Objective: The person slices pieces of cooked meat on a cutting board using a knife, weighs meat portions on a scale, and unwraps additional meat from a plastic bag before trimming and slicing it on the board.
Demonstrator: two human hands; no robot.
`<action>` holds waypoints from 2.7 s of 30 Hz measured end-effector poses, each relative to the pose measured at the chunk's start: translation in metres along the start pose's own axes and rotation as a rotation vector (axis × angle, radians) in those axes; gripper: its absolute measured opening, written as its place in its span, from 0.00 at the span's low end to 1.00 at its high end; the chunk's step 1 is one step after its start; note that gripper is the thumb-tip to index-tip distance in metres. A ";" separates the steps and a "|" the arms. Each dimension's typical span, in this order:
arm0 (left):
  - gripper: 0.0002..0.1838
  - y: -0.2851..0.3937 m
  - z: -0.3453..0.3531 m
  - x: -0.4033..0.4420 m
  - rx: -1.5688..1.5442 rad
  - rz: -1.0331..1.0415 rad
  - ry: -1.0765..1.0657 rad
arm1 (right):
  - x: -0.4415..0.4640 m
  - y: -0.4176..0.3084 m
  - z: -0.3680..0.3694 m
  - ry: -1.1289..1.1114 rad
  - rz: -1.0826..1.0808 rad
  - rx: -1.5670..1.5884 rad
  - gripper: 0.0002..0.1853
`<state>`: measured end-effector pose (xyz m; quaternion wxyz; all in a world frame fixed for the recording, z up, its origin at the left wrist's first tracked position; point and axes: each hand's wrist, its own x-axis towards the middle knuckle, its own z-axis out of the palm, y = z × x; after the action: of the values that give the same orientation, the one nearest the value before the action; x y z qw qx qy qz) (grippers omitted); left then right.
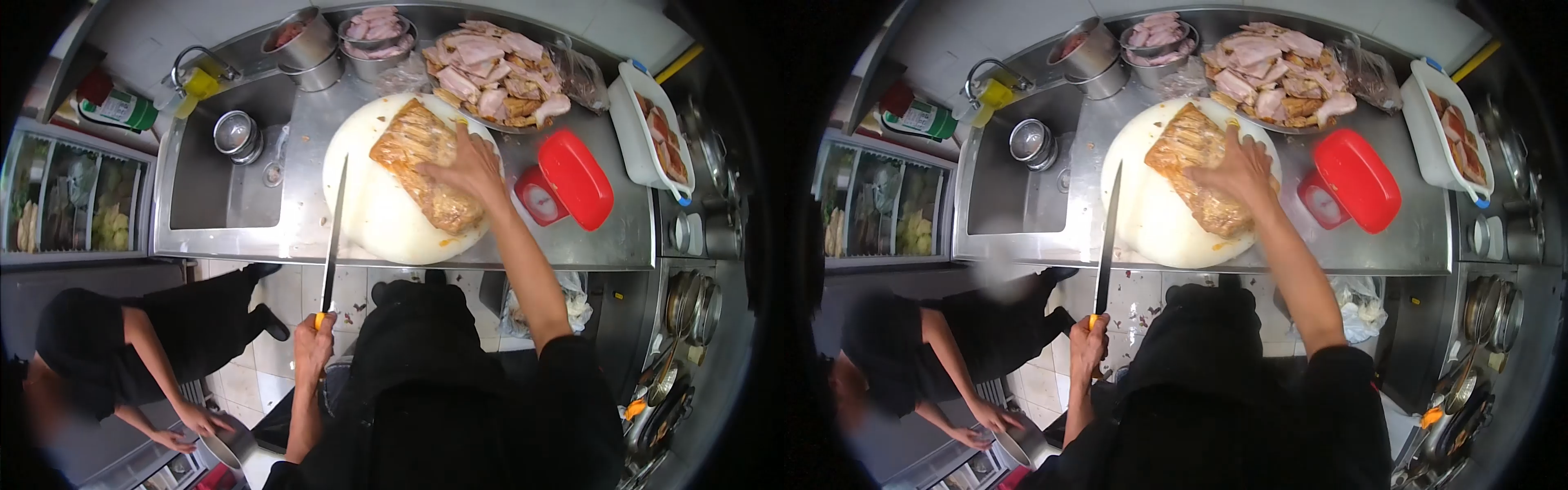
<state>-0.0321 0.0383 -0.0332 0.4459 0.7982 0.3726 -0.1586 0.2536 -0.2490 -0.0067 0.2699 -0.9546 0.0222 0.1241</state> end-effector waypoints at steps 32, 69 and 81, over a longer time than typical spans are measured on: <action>0.25 0.013 -0.003 0.034 0.016 0.156 -0.079 | 0.038 -0.100 0.004 -0.287 -0.498 -0.336 0.40; 0.32 0.127 0.017 -0.011 0.047 0.393 0.098 | 0.033 -0.107 -0.004 -0.098 -0.318 -0.532 0.25; 0.30 0.112 0.016 -0.033 0.181 0.318 0.115 | 0.034 -0.103 -0.007 -0.108 -0.397 -0.464 0.22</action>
<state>0.0294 -0.0267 0.0442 0.3695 0.8917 0.2509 -0.0732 0.2995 -0.1637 0.0428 0.0645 -0.9684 -0.2081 0.1212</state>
